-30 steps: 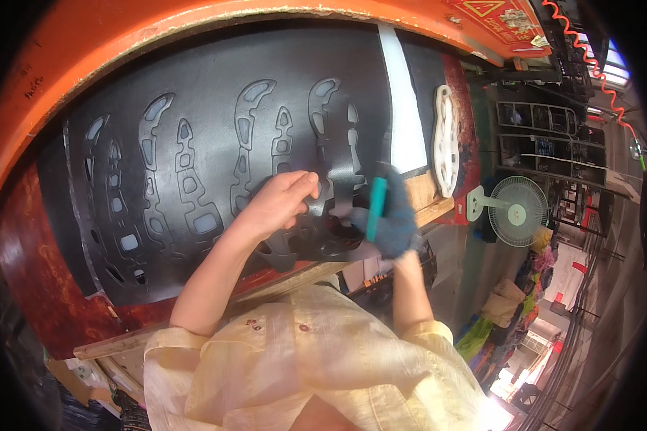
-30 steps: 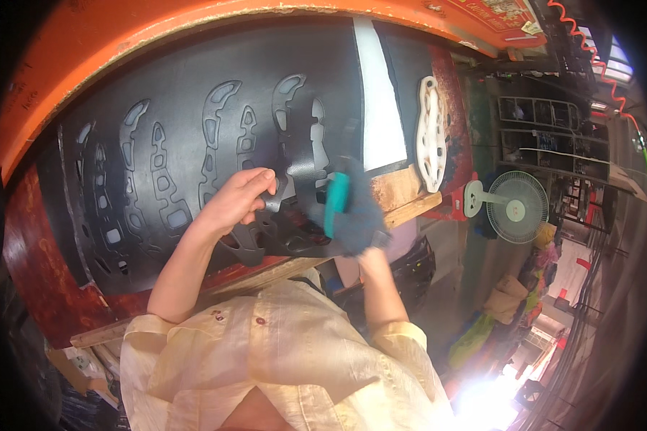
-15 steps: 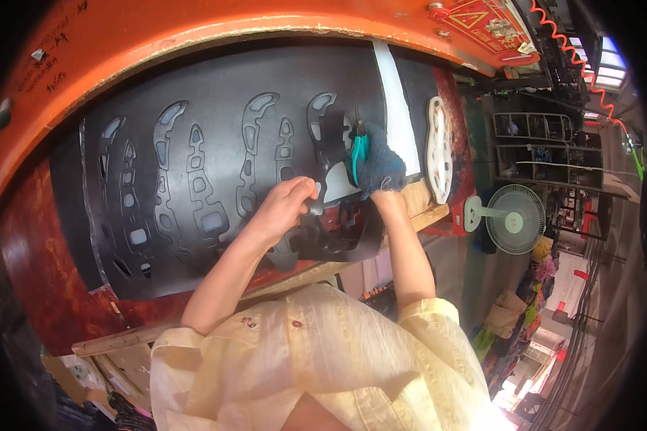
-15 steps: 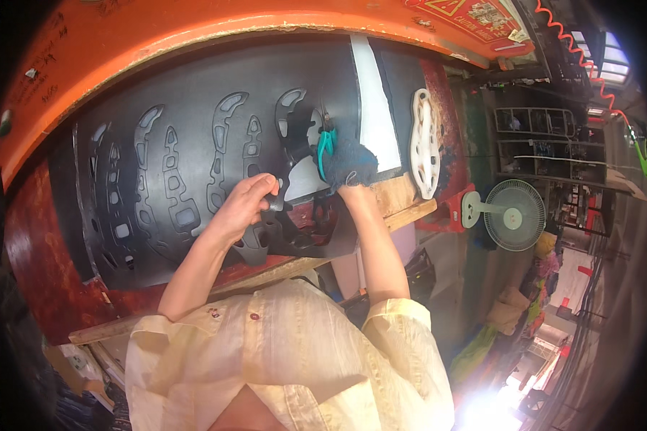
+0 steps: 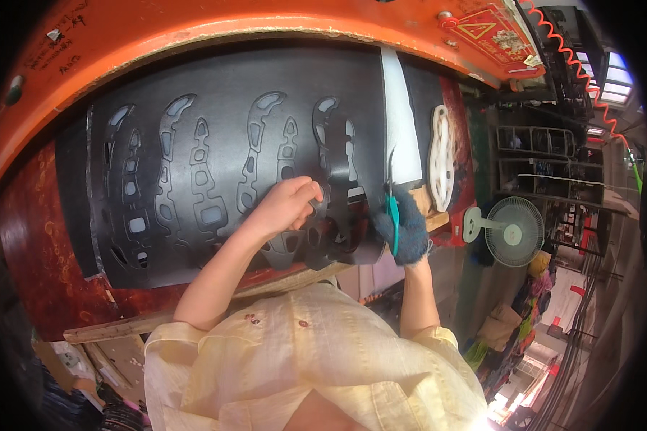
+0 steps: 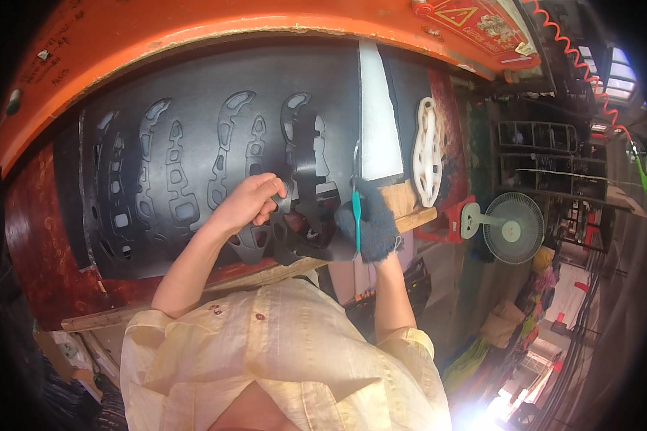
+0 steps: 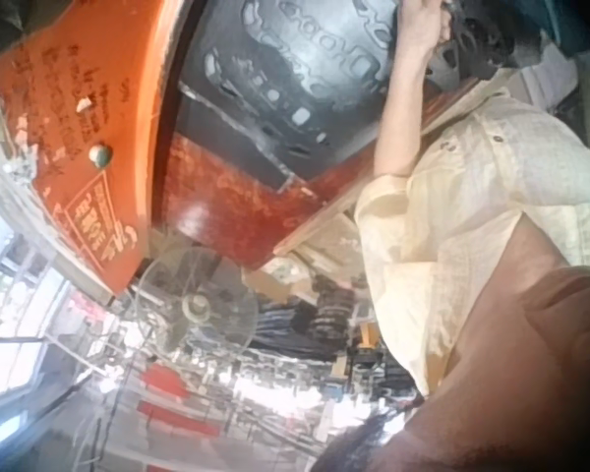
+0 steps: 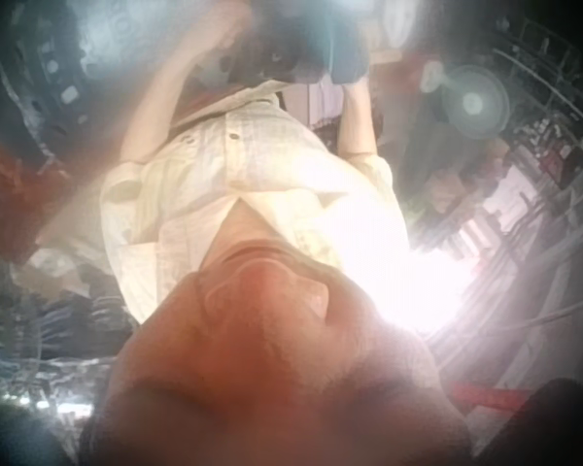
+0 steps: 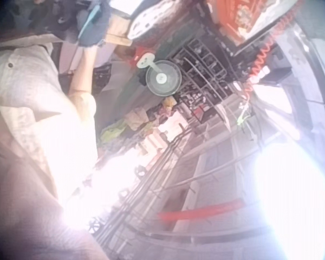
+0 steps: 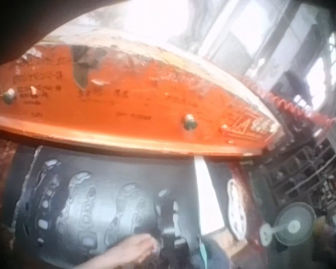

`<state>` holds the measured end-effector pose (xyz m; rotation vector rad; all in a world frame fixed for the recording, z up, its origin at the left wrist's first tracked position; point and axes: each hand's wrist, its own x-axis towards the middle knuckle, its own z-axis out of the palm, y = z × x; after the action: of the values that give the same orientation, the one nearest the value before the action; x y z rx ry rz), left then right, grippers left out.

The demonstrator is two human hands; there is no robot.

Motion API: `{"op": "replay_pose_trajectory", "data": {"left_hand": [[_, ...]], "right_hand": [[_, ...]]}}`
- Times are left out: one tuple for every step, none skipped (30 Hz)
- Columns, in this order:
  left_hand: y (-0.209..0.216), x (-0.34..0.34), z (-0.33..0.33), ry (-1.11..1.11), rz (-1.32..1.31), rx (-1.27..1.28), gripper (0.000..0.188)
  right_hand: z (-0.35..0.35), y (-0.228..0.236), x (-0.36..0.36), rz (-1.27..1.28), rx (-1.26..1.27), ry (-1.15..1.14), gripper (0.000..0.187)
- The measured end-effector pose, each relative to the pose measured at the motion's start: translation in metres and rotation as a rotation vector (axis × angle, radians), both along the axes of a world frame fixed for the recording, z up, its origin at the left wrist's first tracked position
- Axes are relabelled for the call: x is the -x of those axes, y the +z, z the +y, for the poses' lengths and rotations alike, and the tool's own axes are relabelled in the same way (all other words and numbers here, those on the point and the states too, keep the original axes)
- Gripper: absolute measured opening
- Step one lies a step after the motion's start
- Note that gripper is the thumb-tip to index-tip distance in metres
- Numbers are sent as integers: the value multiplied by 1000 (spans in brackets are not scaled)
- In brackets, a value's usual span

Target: The person uses scissors to cut a black rubber sheet placed on a large orange cylindrical machine. They repeatedly cut along pre-marked outlines, remove the cut pieces, and place them on a nearby table. The person wears a glove on the right hand and handles the rubber with both hands.

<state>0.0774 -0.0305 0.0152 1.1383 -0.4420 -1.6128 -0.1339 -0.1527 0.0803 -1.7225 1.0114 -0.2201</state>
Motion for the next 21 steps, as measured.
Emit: {"op": "replay_pose_trajectory", "data": {"left_hand": [[-1,-2,-1,-14,31,-1,27],[-1,-4,-1,-24,44,-9,26],[-1,-6,-1,-32,57,-15,26],[-1,-7,-1,-35,71,-12,26],[-1,-8,-1,-36,86,-24,26],[-1,-8,0,-34,93,-18,26],[-1,-8,0,-33,99,-12,26],[0,-7,0,-35,107,5,26],[0,-7,0,-33,106,-8,26],[0,-6,0,-34,105,-8,27],[0,-7,0,-36,102,-5,27],[0,-7,-1,-38,96,-6,27],[0,-7,-1,-39,92,-10,28],[0,-7,-1,-39,87,-14,28],[0,-8,0,-39,86,-10,28],[0,-8,0,-38,85,-6,28],[0,-8,0,-40,82,-4,28],[1,-8,0,-37,79,-5,28],[1,-8,0,-37,75,-7,28],[1,-7,0,-36,73,-5,28],[1,-7,0,-35,68,-12,28]], "right_hand": [[6,0,2,-71,79,94,54],[10,1,3,-84,3,166,54],[17,-3,2,-156,-192,153,55],[24,-6,0,-230,-382,141,57],[24,-11,-4,-145,-470,186,64],[27,-15,-6,-194,-613,152,64],[30,-18,-8,-261,-737,99,65],[33,-22,-11,-302,-854,71,65],[34,-21,-10,-356,-912,57,65],[35,-22,-11,-386,-962,72,65],[37,-21,-12,-488,-1011,63,65],[37,-20,-11,-417,-1012,53,66],[40,-20,-13,-414,-1019,19,67],[42,-19,-14,-403,-1025,4,68],[42,-19,-16,-460,-1018,-62,68],[44,-20,-18,-508,-1010,-108,68],[44,-20,-20,-505,-1004,-144,67],[45,-20,-21,-557,-1030,-189,67],[45,-19,-21,-558,-1060,-225,66],[45,-19,-22,-571,-1088,-295,65],[46,-18,-21,-574,-1101,-232,66]]}}
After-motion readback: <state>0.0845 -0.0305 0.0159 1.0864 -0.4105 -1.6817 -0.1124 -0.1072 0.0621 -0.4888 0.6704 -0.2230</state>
